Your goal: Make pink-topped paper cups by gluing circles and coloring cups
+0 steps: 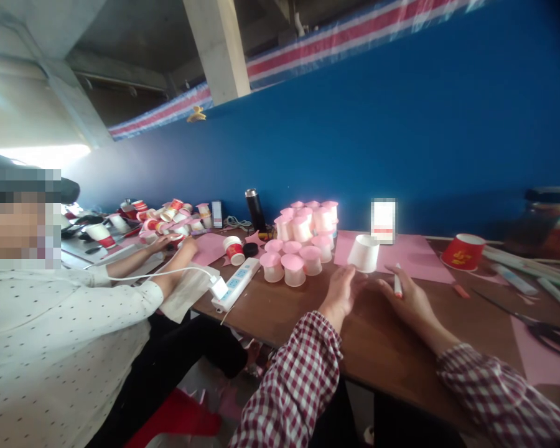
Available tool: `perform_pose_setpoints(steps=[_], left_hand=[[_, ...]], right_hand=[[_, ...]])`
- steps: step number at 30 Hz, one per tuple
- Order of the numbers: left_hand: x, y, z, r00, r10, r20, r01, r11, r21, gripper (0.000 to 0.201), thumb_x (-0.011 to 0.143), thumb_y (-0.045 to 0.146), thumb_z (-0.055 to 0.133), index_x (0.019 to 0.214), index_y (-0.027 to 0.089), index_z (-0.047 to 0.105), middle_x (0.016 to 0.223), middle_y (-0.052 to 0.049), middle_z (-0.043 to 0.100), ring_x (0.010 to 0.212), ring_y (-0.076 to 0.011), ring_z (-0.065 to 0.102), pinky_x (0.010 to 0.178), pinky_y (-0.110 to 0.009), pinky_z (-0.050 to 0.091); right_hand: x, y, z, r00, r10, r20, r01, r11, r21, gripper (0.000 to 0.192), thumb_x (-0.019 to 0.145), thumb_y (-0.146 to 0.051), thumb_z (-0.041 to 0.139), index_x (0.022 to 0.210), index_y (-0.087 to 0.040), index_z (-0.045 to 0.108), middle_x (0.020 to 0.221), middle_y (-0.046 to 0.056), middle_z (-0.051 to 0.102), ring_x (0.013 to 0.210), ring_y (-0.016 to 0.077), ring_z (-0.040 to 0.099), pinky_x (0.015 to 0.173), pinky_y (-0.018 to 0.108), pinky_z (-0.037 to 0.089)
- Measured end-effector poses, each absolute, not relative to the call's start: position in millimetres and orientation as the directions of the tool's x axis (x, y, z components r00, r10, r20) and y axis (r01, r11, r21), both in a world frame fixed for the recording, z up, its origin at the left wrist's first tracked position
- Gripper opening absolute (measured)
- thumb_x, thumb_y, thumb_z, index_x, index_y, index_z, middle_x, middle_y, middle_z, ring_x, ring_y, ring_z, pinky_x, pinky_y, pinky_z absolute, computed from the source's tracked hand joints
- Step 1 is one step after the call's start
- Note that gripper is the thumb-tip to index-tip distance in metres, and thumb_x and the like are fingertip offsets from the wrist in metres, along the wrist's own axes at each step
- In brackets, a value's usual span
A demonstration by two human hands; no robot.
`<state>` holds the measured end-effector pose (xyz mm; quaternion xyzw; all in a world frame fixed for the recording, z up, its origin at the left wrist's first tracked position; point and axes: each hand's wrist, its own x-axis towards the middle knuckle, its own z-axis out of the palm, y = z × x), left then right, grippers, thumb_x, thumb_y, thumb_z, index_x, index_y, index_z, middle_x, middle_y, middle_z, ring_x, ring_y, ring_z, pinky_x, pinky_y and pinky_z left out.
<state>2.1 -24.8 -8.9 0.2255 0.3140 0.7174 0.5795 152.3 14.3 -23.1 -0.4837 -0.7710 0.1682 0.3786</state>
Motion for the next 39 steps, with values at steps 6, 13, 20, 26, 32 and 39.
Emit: perform_pose_setpoints(steps=[6,13,20,26,32,39], left_hand=[[4.0,-24.9,-9.6,-0.178,0.983,-0.038,-0.706,-0.101,0.701,0.026,0.067,0.029,0.074,0.078,0.014,0.057,0.071,-0.002,0.063,0.068,-0.0124,0.064,0.065,-0.025,0.050],[6.9,-23.2,-13.0,-0.108,0.994,-0.017,-0.684,-0.062,0.727,0.025,0.069,0.031,0.073,0.078,0.012,0.059,0.072,-0.003,0.064,0.064,-0.0122,0.064,0.059,-0.023,0.050],[7.6,-23.1,-13.3,-0.099,0.995,-0.014,-0.651,-0.054,0.757,0.029,0.067,0.034,0.074,0.077,0.013,0.058,0.070,-0.002,0.061,0.061,-0.0107,0.061,0.058,-0.023,0.049],[8.6,-23.2,-14.8,-0.129,0.992,-0.015,-0.618,-0.069,0.783,0.037,0.068,0.032,0.074,0.097,0.017,0.056,0.073,0.000,0.061,0.061,-0.0098,0.059,0.060,-0.025,0.049],[8.7,-21.0,-17.1,-0.164,0.986,0.028,-0.560,-0.117,0.820,0.048,0.068,0.031,0.073,0.110,0.019,0.052,0.081,0.000,0.061,0.062,-0.0098,0.061,0.065,-0.028,0.052],[11.5,-22.4,-22.6,-0.291,0.940,0.175,-0.266,-0.256,0.929,0.054,0.065,0.030,0.076,0.114,0.020,0.056,0.084,-0.003,0.066,0.081,-0.0170,0.064,0.080,-0.033,0.052]], right_hand=[[152.0,12.8,-21.0,-0.253,0.868,0.428,0.611,0.486,-0.625,0.052,0.081,-0.053,0.052,0.121,-0.020,0.052,0.095,0.008,0.072,0.085,0.0269,0.068,0.070,0.034,0.052],[151.2,10.5,-17.2,-0.248,0.874,0.417,0.599,0.477,-0.643,0.055,0.078,-0.052,0.054,0.122,-0.019,0.050,0.095,0.009,0.073,0.086,0.0278,0.069,0.070,0.034,0.052],[150.7,9.7,-15.1,-0.224,0.885,0.407,0.610,0.454,-0.650,0.057,0.076,-0.053,0.054,0.121,-0.017,0.051,0.094,0.011,0.073,0.084,0.0284,0.069,0.068,0.033,0.052],[149.9,8.0,-12.8,-0.206,0.893,0.401,0.602,0.438,-0.668,0.056,0.077,-0.051,0.054,0.121,-0.017,0.052,0.092,0.011,0.073,0.084,0.0286,0.069,0.067,0.032,0.051],[150.8,6.0,-11.8,-0.193,0.885,0.423,0.607,0.446,-0.658,0.051,0.078,-0.050,0.054,0.117,-0.018,0.054,0.087,0.009,0.073,0.076,0.0269,0.069,0.062,0.031,0.050],[152.6,6.0,-10.8,-0.182,0.907,0.379,0.608,0.407,-0.682,0.049,0.079,-0.048,0.053,0.119,-0.019,0.053,0.087,0.009,0.072,0.079,0.0272,0.068,0.065,0.031,0.050]])
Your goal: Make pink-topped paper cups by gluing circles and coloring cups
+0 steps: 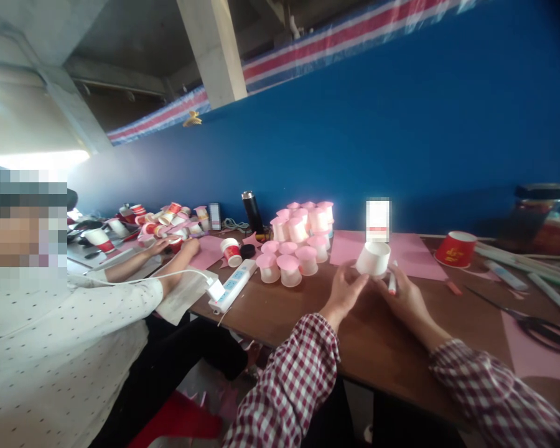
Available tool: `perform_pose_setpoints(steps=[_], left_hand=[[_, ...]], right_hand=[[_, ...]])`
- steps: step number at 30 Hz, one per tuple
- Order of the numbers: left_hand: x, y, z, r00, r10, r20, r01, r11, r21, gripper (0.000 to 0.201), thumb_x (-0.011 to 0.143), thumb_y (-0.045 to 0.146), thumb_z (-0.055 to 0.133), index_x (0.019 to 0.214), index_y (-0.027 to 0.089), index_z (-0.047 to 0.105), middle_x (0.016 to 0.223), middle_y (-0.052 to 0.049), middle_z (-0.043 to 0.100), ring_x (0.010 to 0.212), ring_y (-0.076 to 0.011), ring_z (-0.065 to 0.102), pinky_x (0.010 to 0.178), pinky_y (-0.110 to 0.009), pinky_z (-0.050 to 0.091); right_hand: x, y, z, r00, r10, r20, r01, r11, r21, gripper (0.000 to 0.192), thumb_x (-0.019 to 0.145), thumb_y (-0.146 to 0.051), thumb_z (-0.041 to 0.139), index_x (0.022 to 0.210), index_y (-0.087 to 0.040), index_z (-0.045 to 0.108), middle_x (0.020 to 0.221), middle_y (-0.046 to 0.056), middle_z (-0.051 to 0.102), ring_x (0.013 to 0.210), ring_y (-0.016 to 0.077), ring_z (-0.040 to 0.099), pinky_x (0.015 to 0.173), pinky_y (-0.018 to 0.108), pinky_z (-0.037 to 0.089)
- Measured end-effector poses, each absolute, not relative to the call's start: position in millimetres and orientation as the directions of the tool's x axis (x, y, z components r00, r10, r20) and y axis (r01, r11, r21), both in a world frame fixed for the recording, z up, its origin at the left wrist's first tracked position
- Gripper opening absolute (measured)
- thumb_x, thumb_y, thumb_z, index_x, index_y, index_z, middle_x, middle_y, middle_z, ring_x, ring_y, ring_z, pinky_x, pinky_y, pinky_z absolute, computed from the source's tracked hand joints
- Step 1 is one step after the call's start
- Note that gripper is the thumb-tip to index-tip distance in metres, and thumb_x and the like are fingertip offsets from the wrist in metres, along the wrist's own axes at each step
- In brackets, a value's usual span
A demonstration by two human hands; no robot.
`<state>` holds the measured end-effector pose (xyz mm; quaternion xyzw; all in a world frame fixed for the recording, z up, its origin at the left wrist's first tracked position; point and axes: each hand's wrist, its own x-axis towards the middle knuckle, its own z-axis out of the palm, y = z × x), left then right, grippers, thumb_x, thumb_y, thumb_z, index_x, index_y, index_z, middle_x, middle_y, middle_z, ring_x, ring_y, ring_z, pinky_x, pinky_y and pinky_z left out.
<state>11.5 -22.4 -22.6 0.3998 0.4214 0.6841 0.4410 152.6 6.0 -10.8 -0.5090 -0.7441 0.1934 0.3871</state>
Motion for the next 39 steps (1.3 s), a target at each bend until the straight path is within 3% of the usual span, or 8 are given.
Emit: perform_pose_setpoints(steps=[3,10,17,28,39], left_hand=[[12.9,-24.3,-22.1,-0.298,0.920,0.255,-0.162,-0.312,0.936,0.057,0.065,0.028,0.076,0.117,0.022,0.055,0.086,-0.004,0.067,0.081,-0.0175,0.064,0.079,-0.033,0.052],[14.7,-22.1,-22.5,-0.318,0.901,0.294,-0.025,-0.318,0.948,0.048,0.068,0.031,0.074,0.111,0.019,0.055,0.092,-0.008,0.067,0.085,-0.0189,0.064,0.077,-0.032,0.052],[12.5,-19.9,-24.5,-0.316,0.871,0.376,0.135,-0.351,0.927,0.050,0.073,0.038,0.069,0.117,0.019,0.055,0.106,-0.011,0.064,0.092,-0.0216,0.063,0.081,-0.035,0.050],[11.8,-26.4,-14.7,-0.273,0.895,0.352,0.172,-0.315,0.933,0.037,0.075,0.045,0.063,0.101,0.019,0.064,0.089,-0.008,0.068,0.083,-0.0217,0.062,0.075,-0.031,0.048],[12.8,-27.2,-16.3,-0.272,0.900,0.339,0.220,-0.285,0.933,0.042,0.069,0.046,0.070,0.098,0.016,0.063,0.087,-0.009,0.069,0.075,-0.0192,0.063,0.068,-0.029,0.048]], right_hand=[[152.3,5.9,-11.8,-0.189,0.901,0.390,0.594,0.421,-0.686,0.049,0.080,-0.048,0.052,0.118,-0.018,0.053,0.083,0.009,0.072,0.077,0.0270,0.068,0.064,0.031,0.050],[152.7,7.3,-15.6,-0.196,0.866,0.460,0.588,0.480,-0.651,0.046,0.085,-0.047,0.045,0.117,-0.016,0.053,0.079,0.009,0.070,0.068,0.0248,0.067,0.059,0.029,0.048],[154.7,6.7,-14.8,-0.214,0.855,0.473,0.551,0.506,-0.664,0.039,0.087,-0.044,0.044,0.115,-0.018,0.053,0.078,0.008,0.070,0.067,0.0234,0.066,0.058,0.029,0.048],[153.7,4.3,-11.7,-0.193,0.860,0.472,0.558,0.492,-0.668,0.035,0.087,-0.041,0.044,0.113,-0.019,0.054,0.075,0.006,0.069,0.066,0.0226,0.067,0.058,0.028,0.048],[154.0,2.8,-12.3,-0.211,0.855,0.474,0.535,0.507,-0.676,0.032,0.085,-0.033,0.042,0.111,-0.018,0.054,0.075,0.007,0.069,0.064,0.0219,0.066,0.059,0.029,0.049]])
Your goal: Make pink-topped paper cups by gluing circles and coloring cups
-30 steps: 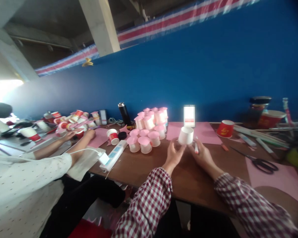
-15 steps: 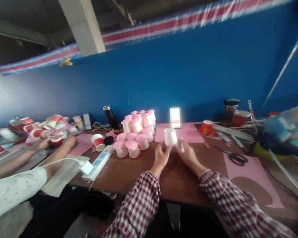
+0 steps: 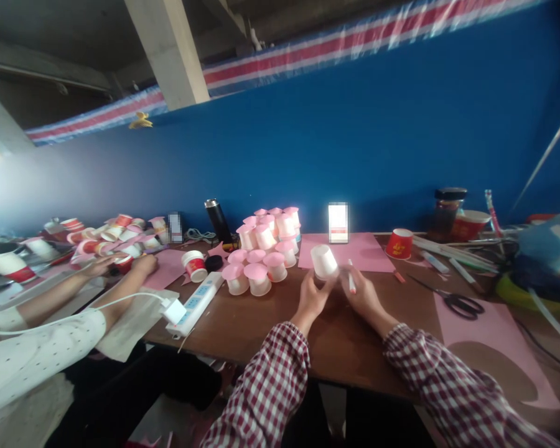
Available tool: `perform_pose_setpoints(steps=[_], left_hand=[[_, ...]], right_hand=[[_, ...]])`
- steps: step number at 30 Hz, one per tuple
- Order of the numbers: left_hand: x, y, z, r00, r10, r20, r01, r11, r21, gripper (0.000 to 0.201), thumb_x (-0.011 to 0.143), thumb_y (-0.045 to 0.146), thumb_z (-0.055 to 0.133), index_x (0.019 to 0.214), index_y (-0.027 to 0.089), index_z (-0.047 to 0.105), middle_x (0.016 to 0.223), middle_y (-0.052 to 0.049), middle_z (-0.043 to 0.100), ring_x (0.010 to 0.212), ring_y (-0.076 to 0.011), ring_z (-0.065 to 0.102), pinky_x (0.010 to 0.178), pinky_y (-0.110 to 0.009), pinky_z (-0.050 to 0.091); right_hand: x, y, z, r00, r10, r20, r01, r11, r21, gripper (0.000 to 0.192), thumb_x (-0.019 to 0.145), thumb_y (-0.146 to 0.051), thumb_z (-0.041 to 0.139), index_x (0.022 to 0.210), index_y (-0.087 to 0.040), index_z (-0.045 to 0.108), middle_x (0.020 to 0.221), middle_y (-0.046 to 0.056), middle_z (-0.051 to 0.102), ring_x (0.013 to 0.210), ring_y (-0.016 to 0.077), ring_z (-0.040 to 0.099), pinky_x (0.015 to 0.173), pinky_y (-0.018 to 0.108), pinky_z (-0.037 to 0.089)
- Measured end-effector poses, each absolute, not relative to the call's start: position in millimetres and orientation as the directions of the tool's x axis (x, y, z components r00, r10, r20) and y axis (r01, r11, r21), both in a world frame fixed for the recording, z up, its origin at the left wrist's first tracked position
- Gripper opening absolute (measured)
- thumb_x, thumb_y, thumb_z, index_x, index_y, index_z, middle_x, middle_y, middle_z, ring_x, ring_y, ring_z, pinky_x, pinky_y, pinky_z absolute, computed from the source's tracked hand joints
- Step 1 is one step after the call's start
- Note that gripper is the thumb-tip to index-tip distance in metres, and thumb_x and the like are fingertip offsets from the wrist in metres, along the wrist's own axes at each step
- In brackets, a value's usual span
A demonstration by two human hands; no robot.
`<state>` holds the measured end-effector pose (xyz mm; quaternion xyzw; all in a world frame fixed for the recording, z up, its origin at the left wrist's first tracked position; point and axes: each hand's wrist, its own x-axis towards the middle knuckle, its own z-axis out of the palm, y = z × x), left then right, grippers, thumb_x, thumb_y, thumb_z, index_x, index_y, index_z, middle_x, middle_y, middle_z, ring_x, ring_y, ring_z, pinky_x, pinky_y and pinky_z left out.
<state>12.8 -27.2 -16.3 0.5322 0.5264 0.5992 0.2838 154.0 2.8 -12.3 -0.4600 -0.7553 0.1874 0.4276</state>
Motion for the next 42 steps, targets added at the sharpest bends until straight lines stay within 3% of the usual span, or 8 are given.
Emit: perform_pose_setpoints(steps=[6,11,17,24,31,34,37,42], left_hand=[[13.7,-28.6,-15.3,-0.300,0.890,0.344,0.209,-0.290,0.934,0.042,0.070,0.047,0.068,0.098,0.016,0.062,0.086,-0.009,0.068,0.073,-0.0192,0.062,0.067,-0.028,0.046],[13.3,-28.7,-15.9,-0.230,0.900,0.370,0.326,-0.287,0.901,0.039,0.074,0.047,0.064,0.097,0.016,0.063,0.087,-0.008,0.068,0.076,-0.0189,0.062,0.069,-0.028,0.046],[13.1,-27.9,-16.1,-0.208,0.908,0.365,0.349,-0.279,0.895,0.040,0.074,0.048,0.063,0.097,0.014,0.062,0.085,-0.008,0.067,0.075,-0.0184,0.060,0.069,-0.029,0.045],[15.0,-28.4,-15.7,-0.212,0.903,0.374,0.394,-0.271,0.878,0.045,0.076,0.049,0.061,0.104,0.013,0.060,0.093,-0.010,0.067,0.083,-0.0202,0.062,0.074,-0.030,0.046],[14.3,-27.2,-16.5,-0.208,0.899,0.386,0.456,-0.260,0.851,0.045,0.078,0.051,0.057,0.104,0.014,0.060,0.091,-0.009,0.067,0.076,-0.0189,0.062,0.069,-0.030,0.047],[15.3,-29.5,-15.6,-0.225,0.850,0.477,0.578,-0.278,0.768,0.046,0.079,0.049,0.057,0.107,0.013,0.058,0.097,-0.012,0.065,0.086,-0.0219,0.062,0.076,-0.033,0.048],[14.6,-36.7,-13.9,-0.199,0.796,0.572,0.750,-0.252,0.612,0.054,0.079,0.048,0.058,0.120,0.013,0.051,0.108,-0.014,0.062,0.102,-0.0259,0.057,0.088,-0.039,0.045],[7.2,-54.5,-16.7,-0.112,0.876,0.469,0.926,-0.080,0.370,0.058,0.075,0.053,0.060,0.122,0.020,0.052,0.107,-0.011,0.061,0.107,-0.0316,0.052,0.100,-0.053,0.031]], right_hand=[[155.4,3.4,-10.5,-0.169,0.864,0.474,0.578,0.476,-0.662,0.037,0.083,-0.037,0.047,0.114,-0.018,0.054,0.074,0.006,0.068,0.062,0.0217,0.065,0.058,0.029,0.047],[155.1,3.0,-10.7,-0.213,0.859,0.465,0.551,0.499,-0.669,0.036,0.083,-0.031,0.047,0.116,-0.019,0.053,0.077,0.005,0.068,0.065,0.0201,0.064,0.059,0.026,0.046],[155.1,4.1,-13.6,-0.197,0.870,0.453,0.561,0.479,-0.675,0.033,0.083,-0.030,0.047,0.112,-0.017,0.055,0.065,0.002,0.064,0.057,0.0183,0.061,0.054,0.024,0.043],[155.0,4.7,-15.7,-0.208,0.866,0.456,0.539,0.490,-0.685,0.033,0.083,-0.029,0.047,0.113,-0.017,0.053,0.070,0.003,0.066,0.062,0.0184,0.062,0.058,0.025,0.044],[155.4,6.6,-18.4,-0.211,0.867,0.451,0.549,0.487,-0.679,0.034,0.081,-0.024,0.046,0.114,-0.017,0.053,0.064,0.001,0.063,0.058,0.0177,0.060,0.055,0.024,0.043],[158.0,8.7,-19.4,-0.174,0.874,0.454,0.570,0.466,-0.677,0.044,0.073,-0.013,0.047,0.116,-0.017,0.054,0.068,0.003,0.065,0.060,0.0186,0.061,0.055,0.024,0.043],[162.0,11.5,-18.2,-0.084,0.880,0.468,0.583,0.424,-0.693,0.048,0.071,-0.010,0.044,0.118,-0.017,0.052,0.078,0.006,0.068,0.064,0.0195,0.063,0.057,0.026,0.044],[165.4,14.1,-13.6,0.026,0.875,0.484,0.561,0.388,-0.731,0.041,0.080,-0.016,0.038,0.119,-0.015,0.051,0.083,0.009,0.069,0.071,0.0202,0.065,0.064,0.028,0.048]])
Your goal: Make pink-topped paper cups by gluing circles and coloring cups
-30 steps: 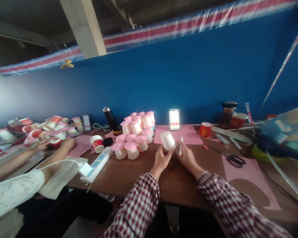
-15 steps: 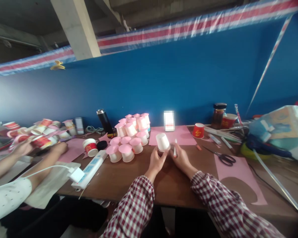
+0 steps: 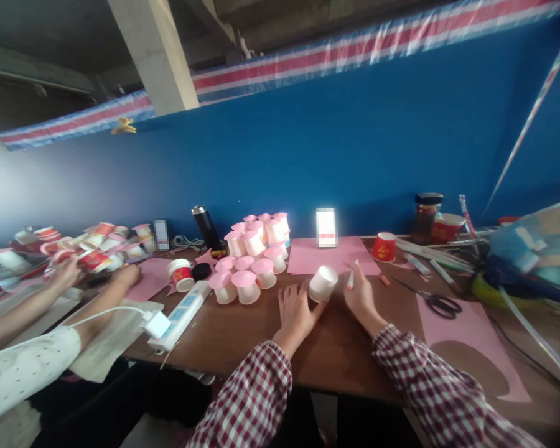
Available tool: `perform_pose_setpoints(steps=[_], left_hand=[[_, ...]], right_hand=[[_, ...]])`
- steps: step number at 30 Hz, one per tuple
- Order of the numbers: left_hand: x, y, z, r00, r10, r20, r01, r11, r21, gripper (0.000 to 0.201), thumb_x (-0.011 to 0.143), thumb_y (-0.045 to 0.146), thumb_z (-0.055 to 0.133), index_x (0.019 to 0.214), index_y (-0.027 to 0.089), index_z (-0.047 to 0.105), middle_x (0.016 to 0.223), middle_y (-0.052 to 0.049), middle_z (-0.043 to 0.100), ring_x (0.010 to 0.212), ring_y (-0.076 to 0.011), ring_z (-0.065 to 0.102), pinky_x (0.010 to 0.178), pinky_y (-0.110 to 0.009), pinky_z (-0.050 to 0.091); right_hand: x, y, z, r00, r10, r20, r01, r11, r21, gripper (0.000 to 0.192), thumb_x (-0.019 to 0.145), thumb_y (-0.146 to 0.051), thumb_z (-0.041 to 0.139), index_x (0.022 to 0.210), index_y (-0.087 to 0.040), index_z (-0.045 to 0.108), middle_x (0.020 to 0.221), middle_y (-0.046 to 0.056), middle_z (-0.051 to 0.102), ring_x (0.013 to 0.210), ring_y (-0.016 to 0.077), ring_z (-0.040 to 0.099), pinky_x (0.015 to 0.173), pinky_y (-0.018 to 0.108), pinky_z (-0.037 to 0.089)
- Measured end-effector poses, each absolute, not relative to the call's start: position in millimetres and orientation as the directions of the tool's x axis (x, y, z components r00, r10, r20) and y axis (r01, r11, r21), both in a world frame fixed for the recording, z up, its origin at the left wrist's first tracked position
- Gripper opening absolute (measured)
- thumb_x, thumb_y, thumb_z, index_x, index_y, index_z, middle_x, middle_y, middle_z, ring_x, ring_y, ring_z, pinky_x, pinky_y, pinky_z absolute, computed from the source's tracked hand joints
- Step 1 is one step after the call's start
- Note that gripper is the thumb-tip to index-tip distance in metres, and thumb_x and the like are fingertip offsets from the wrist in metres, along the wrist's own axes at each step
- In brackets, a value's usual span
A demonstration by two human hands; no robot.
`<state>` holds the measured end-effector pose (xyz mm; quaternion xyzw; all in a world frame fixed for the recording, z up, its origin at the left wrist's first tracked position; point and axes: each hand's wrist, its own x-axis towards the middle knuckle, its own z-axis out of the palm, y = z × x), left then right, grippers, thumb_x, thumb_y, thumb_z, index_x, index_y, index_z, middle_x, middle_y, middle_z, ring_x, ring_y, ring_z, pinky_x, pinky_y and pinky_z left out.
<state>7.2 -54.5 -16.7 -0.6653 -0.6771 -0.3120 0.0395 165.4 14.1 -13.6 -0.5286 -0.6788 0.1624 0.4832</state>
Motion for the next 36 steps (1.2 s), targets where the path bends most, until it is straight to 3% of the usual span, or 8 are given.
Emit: perform_pose_setpoints(steps=[7,13,17,21,26,29,33,36], left_hand=[[3.7,-59.0,-21.1,-0.106,0.942,0.319,0.937,-0.012,0.349,0.056,0.070,0.056,0.062,0.110,0.017,0.058,0.112,-0.012,0.057,0.111,-0.0316,0.048,0.102,-0.048,0.030],[2.5,-69.8,-19.6,-0.137,0.925,0.355,0.900,-0.033,0.435,0.065,0.070,0.050,0.066,0.121,0.016,0.048,0.114,-0.013,0.056,0.112,-0.0293,0.049,0.099,-0.045,0.035],[4.3,-94.7,-28.3,-0.080,0.910,0.406,0.913,-0.096,0.397,0.062,0.074,0.037,0.064,0.128,0.014,0.041,0.121,-0.015,0.052,0.117,-0.0302,0.047,0.101,-0.052,0.033],[4.3,-116.3,-35.3,0.042,0.909,0.416,0.903,-0.213,0.374,0.047,0.080,0.033,0.057,0.121,0.013,0.050,0.125,-0.017,0.051,0.123,-0.0310,0.044,0.104,-0.052,0.034],[0.0,-134.4,-29.8,0.133,0.920,0.368,0.855,-0.295,0.427,0.040,0.081,0.031,0.057,0.118,0.019,0.055,0.127,-0.013,0.053,0.122,-0.0272,0.048,0.101,-0.046,0.042],[-4.0,-142.8,-27.7,0.209,0.916,0.343,0.850,-0.343,0.399,0.041,0.082,0.034,0.056,0.122,0.022,0.055,0.130,-0.012,0.053,0.122,-0.0263,0.049,0.100,-0.045,0.045],[-8.0,-148.4,-32.9,0.283,0.898,0.337,0.871,-0.388,0.302,0.039,0.082,0.032,0.056,0.120,0.021,0.055,0.133,-0.011,0.051,0.126,-0.0272,0.046,0.101,-0.047,0.044],[-9.2,-148.7,-36.8,0.318,0.877,0.361,0.883,-0.413,0.224,0.038,0.083,0.031,0.054,0.120,0.022,0.055,0.132,-0.011,0.052,0.125,-0.0262,0.047,0.098,-0.046,0.046]], right_hand=[[163.4,11.7,-11.8,0.004,0.875,0.484,0.566,0.397,-0.722,0.036,0.082,-0.026,0.044,0.116,-0.016,0.055,0.084,0.009,0.070,0.069,0.0206,0.065,0.063,0.029,0.047],[163.4,12.6,-13.6,-0.008,0.870,0.492,0.570,0.408,-0.713,0.035,0.083,-0.026,0.043,0.115,-0.017,0.054,0.080,0.008,0.071,0.068,0.0208,0.066,0.062,0.029,0.049],[161.1,10.1,-12.9,0.026,0.823,0.567,0.556,0.460,-0.693,0.045,0.081,-0.024,0.044,0.125,-0.014,0.044,0.085,0.008,0.071,0.073,0.0226,0.066,0.068,0.033,0.050],[158.8,-4.7,-7.4,0.051,0.757,0.651,0.512,0.540,-0.668,0.050,0.083,-0.025,0.045,0.131,-0.014,0.036,0.090,0.009,0.069,0.076,0.0225,0.066,0.070,0.035,0.051],[165.0,-43.6,-2.2,-0.183,0.813,0.552,0.299,0.581,-0.757,0.082,0.078,-0.035,0.064,0.143,-0.019,0.018,0.114,0.012,0.059,0.073,0.0168,0.061,0.065,0.030,0.052],[175.9,-69.5,-3.6,-0.351,0.763,0.542,0.180,0.623,-0.761,0.099,0.069,-0.045,0.073,0.145,-0.022,0.014,0.123,0.014,0.051,0.080,0.0178,0.059,0.069,0.032,0.053],[199.8,-100.2,-8.7,-0.407,0.774,0.485,0.197,0.593,-0.781,0.050,0.096,-0.027,0.037,0.144,-0.028,0.021,0.121,0.010,0.052,0.086,0.0151,0.059,0.085,0.036,0.050],[224.6,-117.8,-9.5,-0.414,0.811,0.414,0.283,0.547,-0.788,0.044,0.097,-0.020,0.028,0.139,-0.030,0.032,0.107,0.007,0.059,0.081,0.0142,0.061,0.083,0.034,0.052]])
